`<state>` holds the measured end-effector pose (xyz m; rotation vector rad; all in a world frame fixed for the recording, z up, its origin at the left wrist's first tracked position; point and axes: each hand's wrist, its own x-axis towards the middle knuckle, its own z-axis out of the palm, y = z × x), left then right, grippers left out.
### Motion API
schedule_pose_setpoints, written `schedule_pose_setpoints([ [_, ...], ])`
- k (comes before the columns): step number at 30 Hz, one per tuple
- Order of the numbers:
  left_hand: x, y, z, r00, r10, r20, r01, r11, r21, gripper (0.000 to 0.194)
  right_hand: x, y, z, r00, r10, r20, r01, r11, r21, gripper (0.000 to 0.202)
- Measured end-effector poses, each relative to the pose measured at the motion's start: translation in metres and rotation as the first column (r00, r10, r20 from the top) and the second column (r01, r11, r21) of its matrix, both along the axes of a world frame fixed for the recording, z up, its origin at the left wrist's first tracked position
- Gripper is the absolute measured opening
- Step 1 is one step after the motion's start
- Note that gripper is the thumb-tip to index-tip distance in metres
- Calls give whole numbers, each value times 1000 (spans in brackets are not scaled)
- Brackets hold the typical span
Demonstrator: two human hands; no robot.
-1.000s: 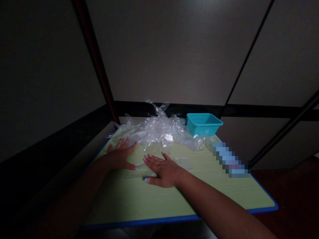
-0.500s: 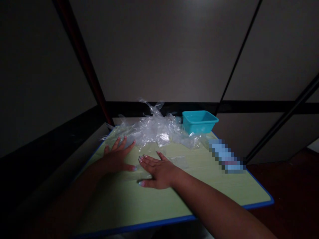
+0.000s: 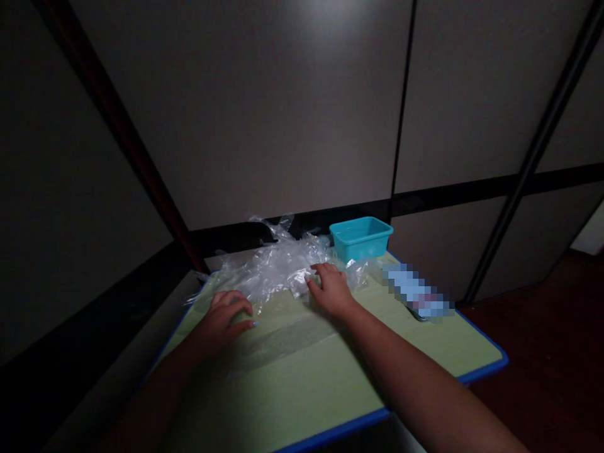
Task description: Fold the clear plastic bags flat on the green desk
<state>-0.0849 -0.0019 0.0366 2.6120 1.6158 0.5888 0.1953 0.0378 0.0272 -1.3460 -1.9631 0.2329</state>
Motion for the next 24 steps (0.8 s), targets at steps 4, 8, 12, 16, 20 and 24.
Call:
schedule_pose_setpoints([
  [4, 4, -1, -2, 1000, 10, -5, -10, 1000, -25, 18, -1, 2, 1, 998, -59, -28, 57, 996, -71, 33],
  [8, 6, -2, -3, 1000, 11, 25, -10, 999, -41, 25, -2, -1, 1, 999, -50, 1, 49, 990, -131, 29],
  [12, 4, 0, -4, 998, 29, 63, -27, 999, -28, 28, -2, 0, 0, 998, -53, 38, 59, 984, -170, 26],
  [16, 5, 0, -4, 998, 8, 66, -3, 997, -74, 23, -2, 2, -2, 994, -71, 85, 87, 977, -194, 25],
  [20, 9, -3, -3, 998, -11, 63, 19, 992, -126, 19, -3, 3, -4, 987, -76, 143, 106, 970, -220, 27],
  [24, 9, -4, -2, 999, -15, 33, 20, 985, -169, 23, -3, 1, -4, 977, -62, 204, 113, 962, -247, 30],
])
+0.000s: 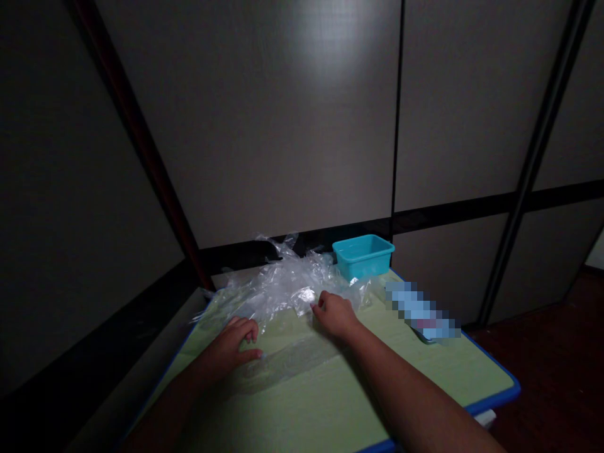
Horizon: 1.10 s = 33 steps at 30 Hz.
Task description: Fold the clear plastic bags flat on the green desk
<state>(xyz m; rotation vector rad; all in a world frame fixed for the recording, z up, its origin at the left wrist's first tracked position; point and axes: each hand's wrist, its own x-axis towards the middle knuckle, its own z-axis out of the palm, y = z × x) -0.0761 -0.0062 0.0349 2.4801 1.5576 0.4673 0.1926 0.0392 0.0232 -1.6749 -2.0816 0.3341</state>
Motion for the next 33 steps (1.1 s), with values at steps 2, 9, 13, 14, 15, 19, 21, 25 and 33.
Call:
schedule_pose_setpoints([
  [2, -2, 0, 0, 1000, -9, -18, 9, 1000, -4, 25, 0, -2, 2, 999, 13, 36, -12, 1000, -20, 30],
  [9, -6, -3, -3, 997, -13, -70, 9, 998, -63, 24, -1, -14, 15, 990, 81, 117, -80, 997, -12, 28],
  [13, -2, -5, -2, 996, 9, -86, -15, 998, -63, 30, 14, -11, 20, 962, 117, 247, -93, 990, -107, 36],
  [14, -1, -5, -2, 996, 7, -91, -13, 998, -64, 32, 19, -9, 21, 951, 149, 273, -108, 981, -160, 38],
  [15, 0, -4, -2, 995, 1, -95, -7, 998, -60, 35, 25, -6, 23, 941, 183, 284, -126, 970, -208, 41],
  [19, -1, -1, -6, 996, -4, -94, 3, 1000, -8, 39, 44, 3, 26, 926, 239, 292, -149, 942, -301, 43],
  [21, -3, 1, -7, 997, 19, -77, -16, 999, 37, 38, 47, 6, 26, 921, 244, 304, -144, 938, -315, 41],
  [25, -4, 3, -7, 998, 50, -28, -46, 992, 114, 38, 43, 3, 26, 901, 294, 320, -173, 918, -356, 36],
  [33, 0, 1, -6, 999, 34, 0, -34, 989, 147, 38, 30, -6, 28, 870, 378, 315, -244, 888, -391, 20],
])
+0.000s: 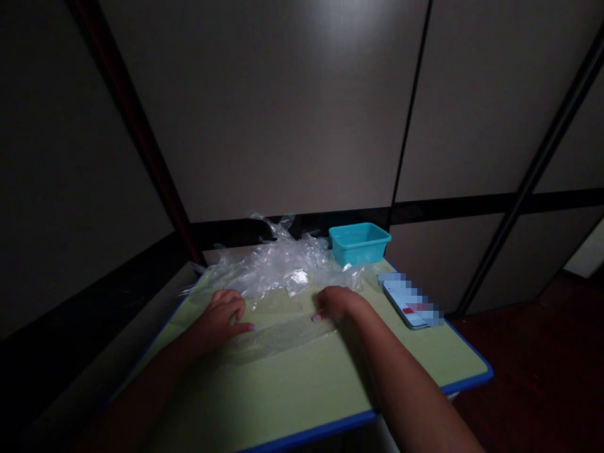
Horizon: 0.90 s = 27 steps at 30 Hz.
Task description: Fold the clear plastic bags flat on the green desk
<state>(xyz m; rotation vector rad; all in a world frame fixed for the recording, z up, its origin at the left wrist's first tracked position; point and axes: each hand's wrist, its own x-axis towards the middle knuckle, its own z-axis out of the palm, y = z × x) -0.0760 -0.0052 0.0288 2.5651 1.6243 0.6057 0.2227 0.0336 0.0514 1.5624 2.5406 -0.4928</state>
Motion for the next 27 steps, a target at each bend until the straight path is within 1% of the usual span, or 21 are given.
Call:
schedule_pose_setpoints([
  [4, 0, 1, -1, 1000, -3, -15, 2, 1000, -10, 39, 2, 0, 1, 998, -46, 41, 46, 999, 14, 26],
  [8, -1, 3, -4, 1000, 0, -10, 0, 1000, 1, 36, 4, -1, 6, 991, -79, 106, 77, 997, 18, 31],
  [14, -1, 3, -6, 1000, -2, -4, 2, 1000, 21, 32, 4, -2, 10, 990, -29, 141, 31, 999, -13, 36],
  [18, 1, 2, -5, 1000, 3, -9, -3, 1000, 21, 29, -1, -3, 5, 993, 40, 109, -39, 999, -6, 36],
  [22, 2, 1, -4, 1000, -6, -16, 7, 999, 54, 28, -5, -3, -2, 991, 127, 47, -128, 992, 19, 34],
  [24, 2, 0, -3, 1000, -4, -24, 5, 998, 67, 28, -4, -2, -3, 992, 115, 45, -116, 993, 22, 31],
  [27, 3, 0, -1, 999, 29, -21, -26, 993, 113, 28, -1, -1, -1, 996, 47, 72, -49, 998, 33, 29],
])
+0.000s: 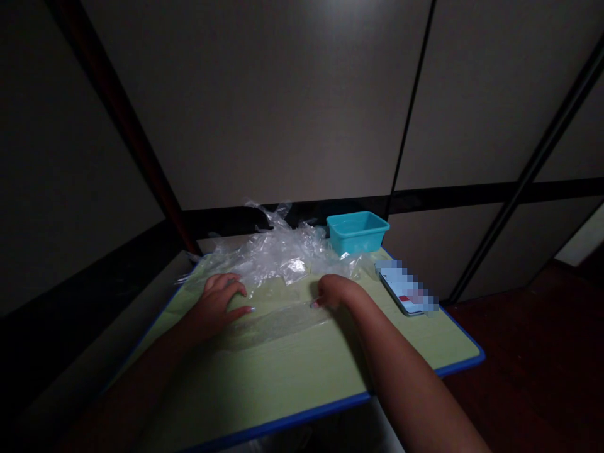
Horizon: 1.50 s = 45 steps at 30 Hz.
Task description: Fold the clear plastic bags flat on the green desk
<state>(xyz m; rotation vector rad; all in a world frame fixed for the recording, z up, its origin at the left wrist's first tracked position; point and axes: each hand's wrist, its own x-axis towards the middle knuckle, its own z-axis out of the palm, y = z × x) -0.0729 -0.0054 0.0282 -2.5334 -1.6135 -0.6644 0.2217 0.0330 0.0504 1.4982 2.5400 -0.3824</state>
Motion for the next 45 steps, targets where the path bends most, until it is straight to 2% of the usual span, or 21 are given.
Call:
schedule_pose_setpoints([
  [6, -1, 2, 3, 993, 86, 83, -92, 993, 71, 24, 1, -1, 1, 999, -35, 12, 36, 999, -6, 30],
  [11, 0, 0, 1, 997, 64, 53, -66, 997, 26, 35, 0, -1, 0, 999, -41, 28, 41, 999, 6, 30],
  [14, 1, -2, 4, 997, 67, 28, -68, 998, 10, 27, -1, -2, -1, 999, -37, 33, 37, 999, 20, 29],
  [17, 1, -4, 9, 997, 83, -10, -83, 992, -95, 23, -3, -3, -1, 999, -29, 23, 29, 999, 33, 29],
  [21, 3, -6, 10, 999, 29, -41, -38, 971, -238, 24, -4, -4, 1, 999, -40, 26, 39, 999, 24, 32],
  [28, 2, -6, 4, 999, -36, -34, 25, 959, -281, 28, 5, -1, 4, 991, -106, 76, 106, 994, 3, 34],
  [31, 6, -6, 7, 996, -89, 17, 91, 978, -186, 28, 8, 0, 7, 992, -101, 73, 102, 995, -18, 34],
  [34, 17, -9, 8, 973, -218, 78, 224, 972, -72, 19, 9, -1, 11, 992, -100, 73, 103, 994, -32, 34],
  [38, 35, -12, 3, 916, -396, 67, 401, 912, -86, 13, 7, -2, 14, 991, -104, 88, 107, 994, -34, 35],
  [45, 50, -14, -1, 867, -495, 50, 498, 862, -93, 15, 5, -6, 22, 989, -98, 110, 106, 993, -61, 37],
])
